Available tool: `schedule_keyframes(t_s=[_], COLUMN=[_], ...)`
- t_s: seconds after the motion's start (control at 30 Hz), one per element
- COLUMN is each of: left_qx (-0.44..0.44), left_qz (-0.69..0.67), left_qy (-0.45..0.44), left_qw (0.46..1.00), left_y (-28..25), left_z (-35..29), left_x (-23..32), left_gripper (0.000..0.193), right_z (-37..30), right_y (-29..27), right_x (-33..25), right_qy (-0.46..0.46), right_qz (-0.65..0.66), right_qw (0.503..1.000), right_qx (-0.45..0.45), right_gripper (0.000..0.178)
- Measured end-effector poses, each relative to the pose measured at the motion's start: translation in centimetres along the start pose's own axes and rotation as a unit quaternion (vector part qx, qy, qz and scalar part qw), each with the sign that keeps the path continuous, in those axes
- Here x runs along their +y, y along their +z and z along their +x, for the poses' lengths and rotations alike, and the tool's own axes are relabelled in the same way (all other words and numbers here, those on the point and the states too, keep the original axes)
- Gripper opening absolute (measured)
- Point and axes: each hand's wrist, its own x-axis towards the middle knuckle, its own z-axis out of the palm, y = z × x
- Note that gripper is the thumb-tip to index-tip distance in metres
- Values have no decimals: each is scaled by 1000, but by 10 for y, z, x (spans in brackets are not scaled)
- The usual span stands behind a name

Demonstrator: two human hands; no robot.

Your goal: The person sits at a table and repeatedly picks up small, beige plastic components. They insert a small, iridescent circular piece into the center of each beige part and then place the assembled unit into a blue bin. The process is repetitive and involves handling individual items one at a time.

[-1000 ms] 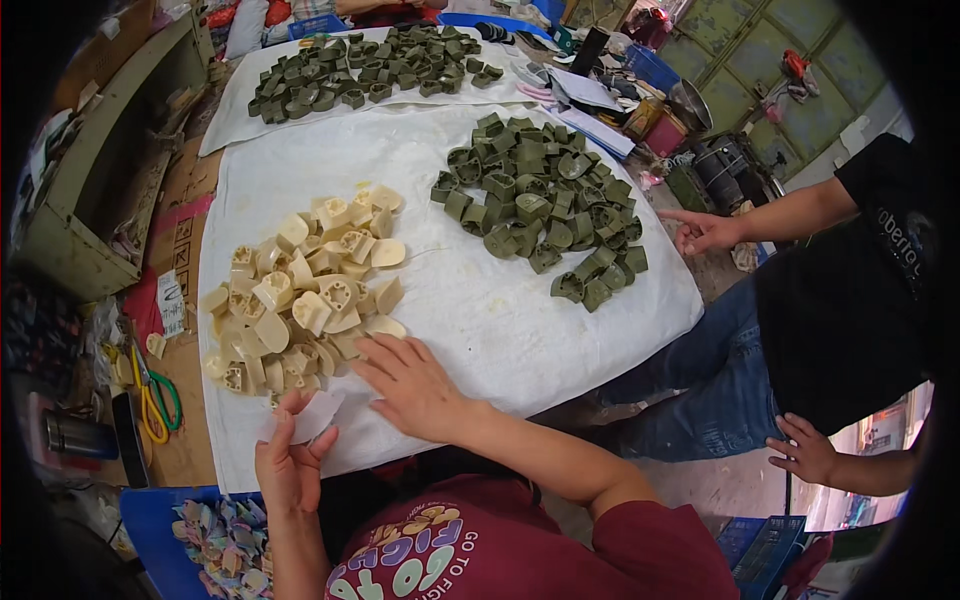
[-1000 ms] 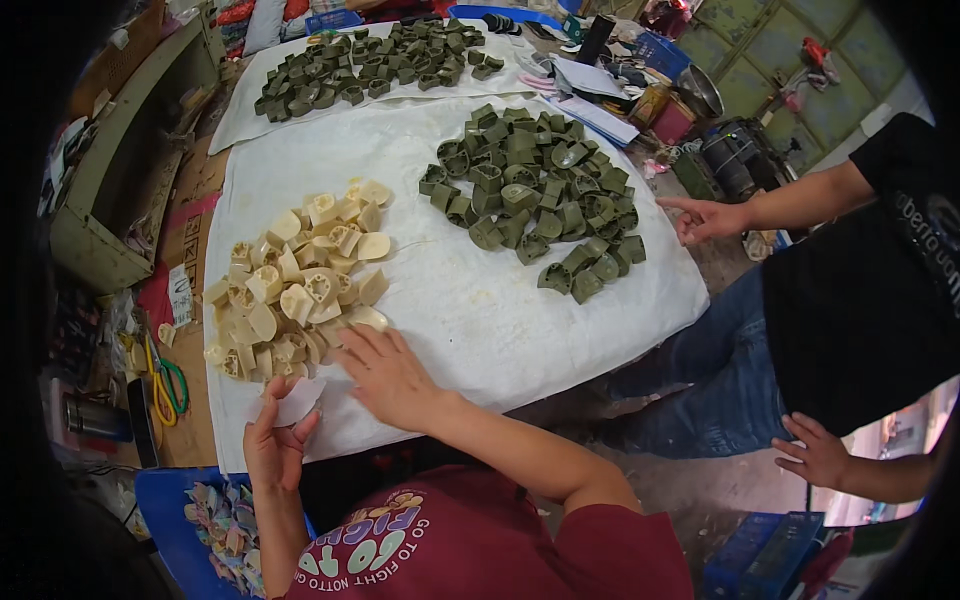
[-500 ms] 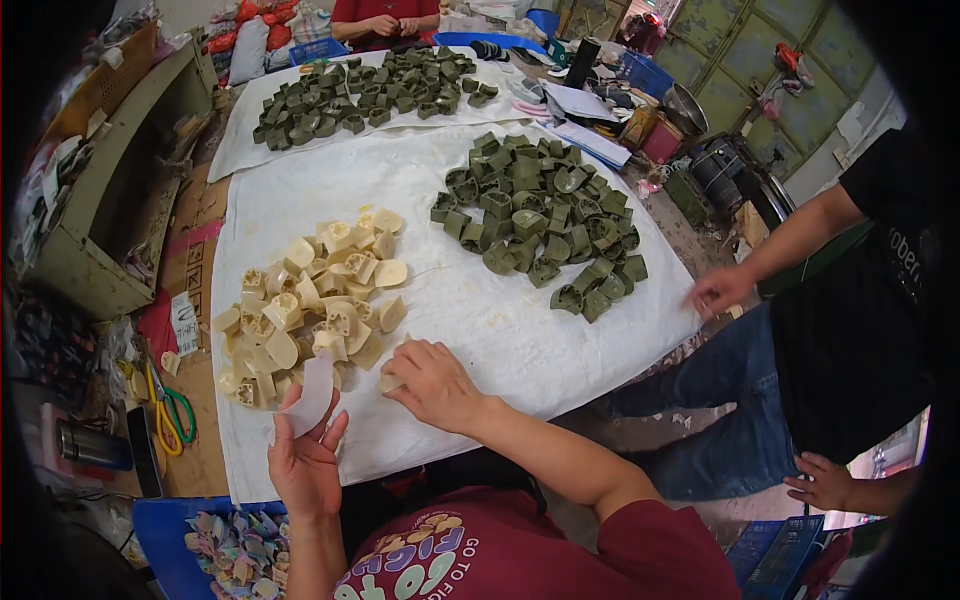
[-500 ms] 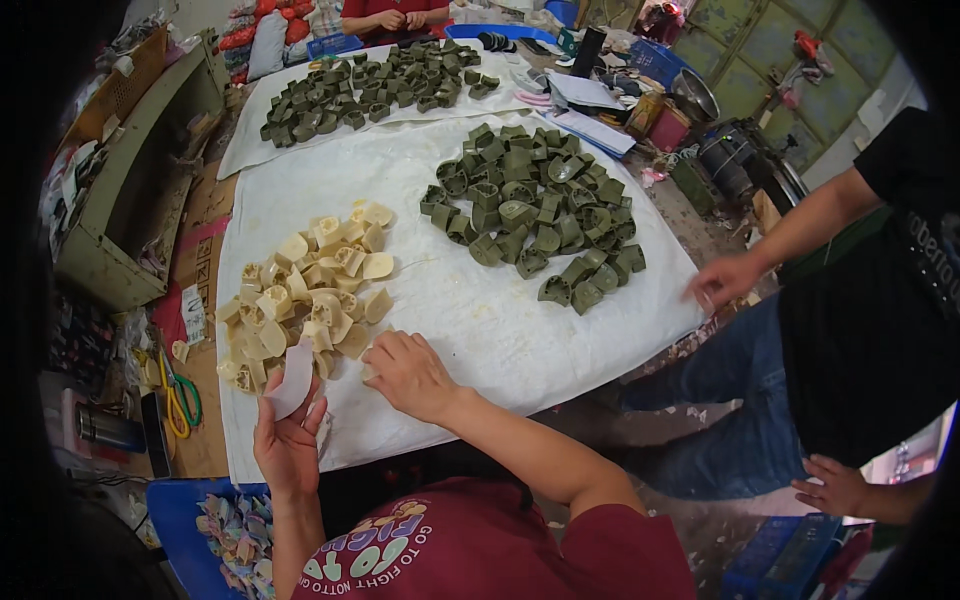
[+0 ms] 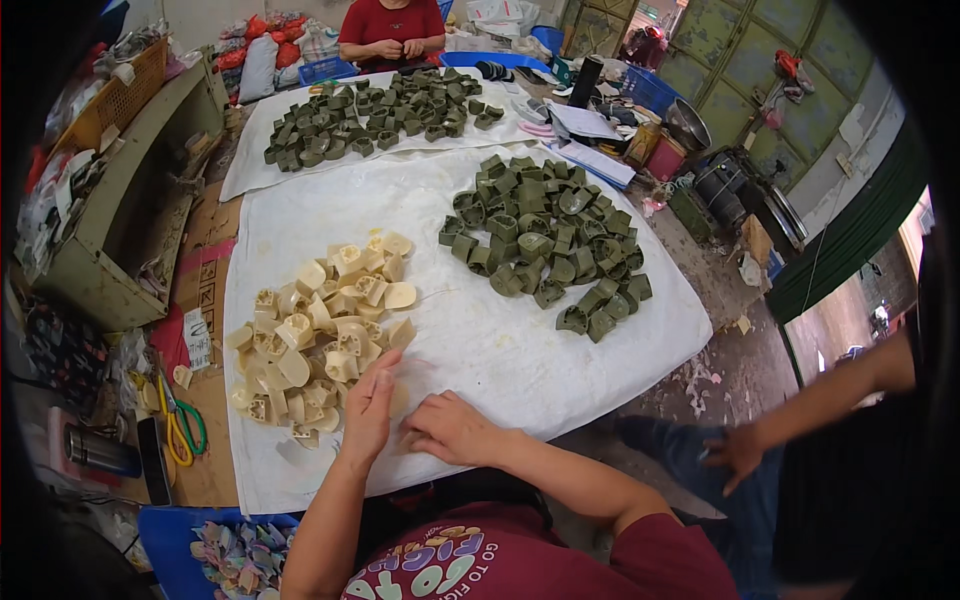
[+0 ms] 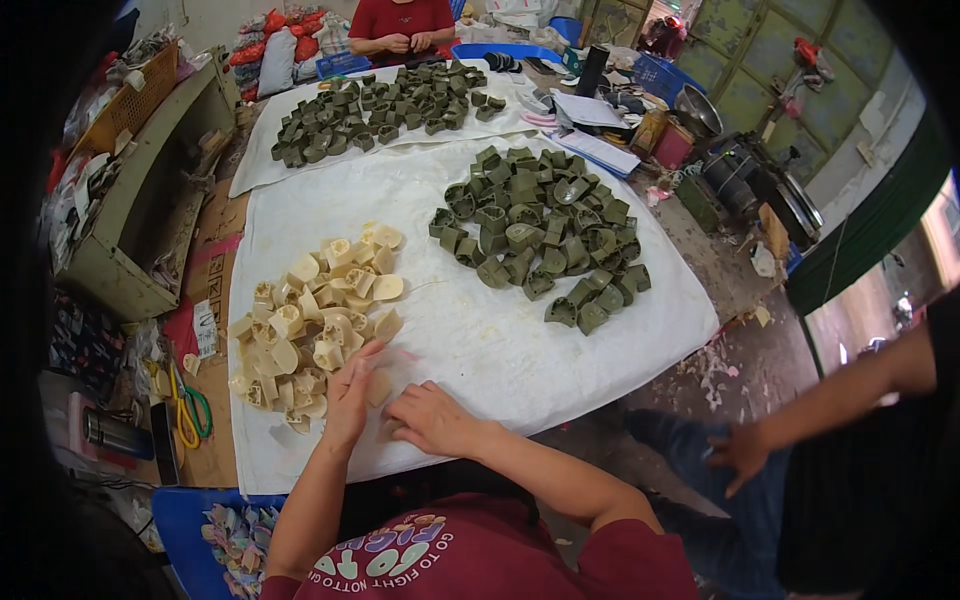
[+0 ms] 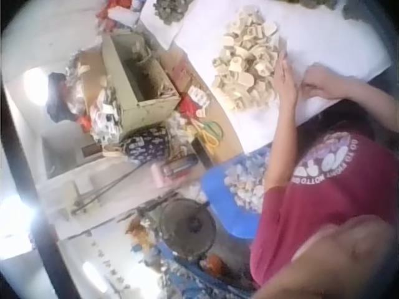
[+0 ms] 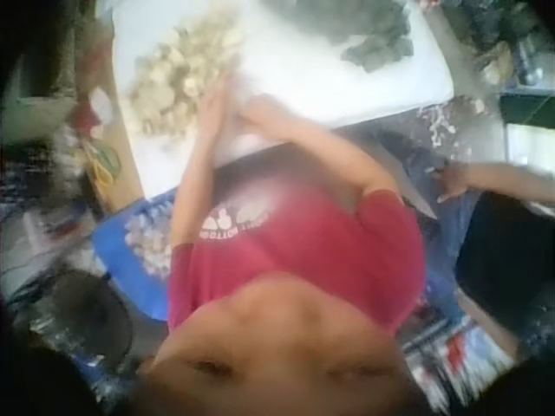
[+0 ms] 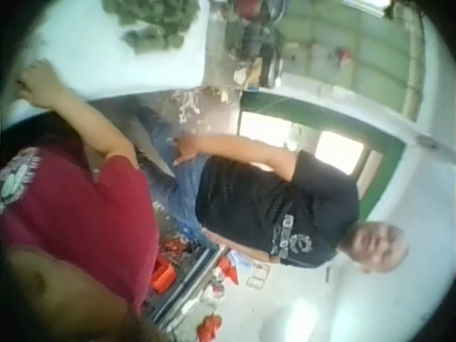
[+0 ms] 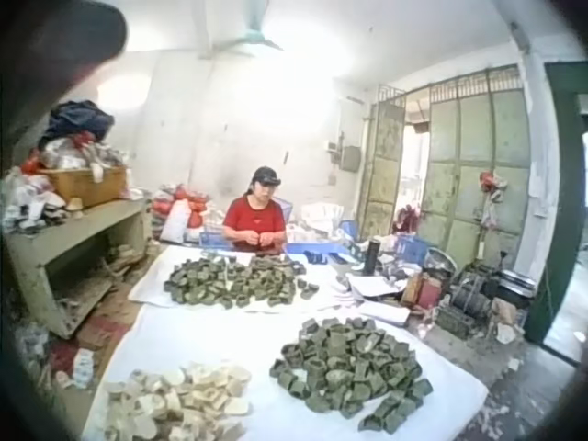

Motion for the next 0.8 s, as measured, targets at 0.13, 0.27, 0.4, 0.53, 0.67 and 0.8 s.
schedule_keyframes(t_s=[0.13,0.27,0.4,0.53,0.67,0.8], left_qx=[108,188,138,123,91,162], left_qz=[-115,-227,-352,-361,-359,-401], left_qy=[-7,-32,-66,-89,-96,-91], left_qw=[987,955,923,920,924,897], left_y=[0,-25,-17,-16,-28,-38], left_z=[-9,-28,-48,-60,-71,-76], left_x=[33,50,54,78,81,84], left_gripper=[44,43,39,34,34,33], right_z=[8,22,55,73,78,82], right_y=[-4,-29,-35,-29,-28,-38], right_x=[19,-1,-58,-55,-78,-84], right_qy=[267,283,225,234,244,205], right_qz=[125,500,656,668,680,605], right_qw=[949,782,713,690,687,759], right_qx=[112,241,106,147,70,126], right_gripper=[29,28,27,27,28,26])
